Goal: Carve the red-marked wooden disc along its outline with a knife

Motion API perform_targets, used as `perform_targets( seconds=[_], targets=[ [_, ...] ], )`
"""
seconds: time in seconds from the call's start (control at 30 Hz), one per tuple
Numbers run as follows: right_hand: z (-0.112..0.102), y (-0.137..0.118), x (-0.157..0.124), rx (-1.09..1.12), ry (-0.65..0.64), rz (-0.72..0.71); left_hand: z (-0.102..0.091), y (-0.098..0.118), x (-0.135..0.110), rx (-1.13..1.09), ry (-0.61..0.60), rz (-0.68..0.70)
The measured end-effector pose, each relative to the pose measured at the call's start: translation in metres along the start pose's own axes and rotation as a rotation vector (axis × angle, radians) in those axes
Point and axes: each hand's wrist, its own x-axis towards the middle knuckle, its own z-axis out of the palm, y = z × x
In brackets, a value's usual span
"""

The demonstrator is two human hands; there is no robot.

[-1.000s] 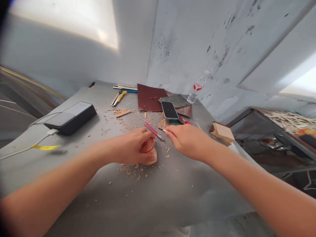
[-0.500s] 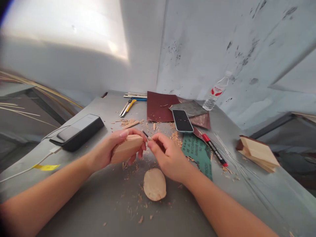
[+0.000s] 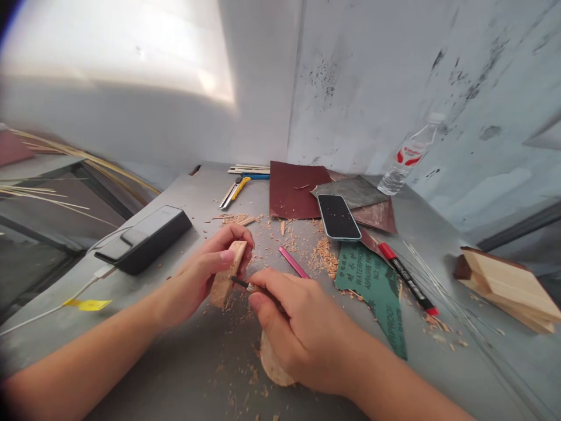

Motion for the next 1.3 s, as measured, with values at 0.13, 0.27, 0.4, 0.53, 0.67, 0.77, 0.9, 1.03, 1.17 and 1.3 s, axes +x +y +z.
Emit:
perform_targets(
  seconds=[0.13, 0.27, 0.4, 0.53, 0.67, 0.77, 0.9, 1.03, 1.17, 1.3],
  targets=[
    [-0.003, -0.002, -0.002, -0.017, -0.006, -0.005, 0.003, 0.002, 0.000, 0.075, 0.045, -0.015],
    [-0.005, 0.001, -0.003, -0.037, 0.035, 0.004, 0.007, 0.002, 0.001, 0.037, 0.104, -0.045],
    [-0.004, 0.005, -0.003, -0.067, 0.065, -0.069, 0.007, -0.002, 0.003, 0.068, 0.147, -0.003],
    [-0.002, 0.005, -0.002, -0.077, 0.063, -0.098, 0.007, -0.002, 0.005, 0.109, 0.171, -0.006],
    [-0.003, 0.006, -0.002, -0.098, 0.060, -0.140, 0.008, 0.001, 0.006, 0.148, 0.225, -0.021],
    [-0.005, 0.007, -0.002, -0.122, 0.049, -0.180, 0.008, 0.001, 0.006, 0.145, 0.263, -0.003],
    [-0.005, 0.006, -0.003, -0.135, 0.030, -0.215, 0.007, 0.001, 0.007, 0.152, 0.306, -0.004],
    [-0.003, 0.007, -0.003, -0.177, 0.076, -0.224, 0.006, 0.000, 0.009, 0.140, 0.278, -0.020],
    [-0.003, 0.012, -0.003, -0.222, 0.172, -0.180, 0.005, 0.002, 0.009, 0.154, 0.257, -0.050],
    [-0.009, 0.013, -0.003, -0.256, 0.199, -0.141, 0.007, 0.004, 0.008, 0.167, 0.258, -0.079]
  ],
)
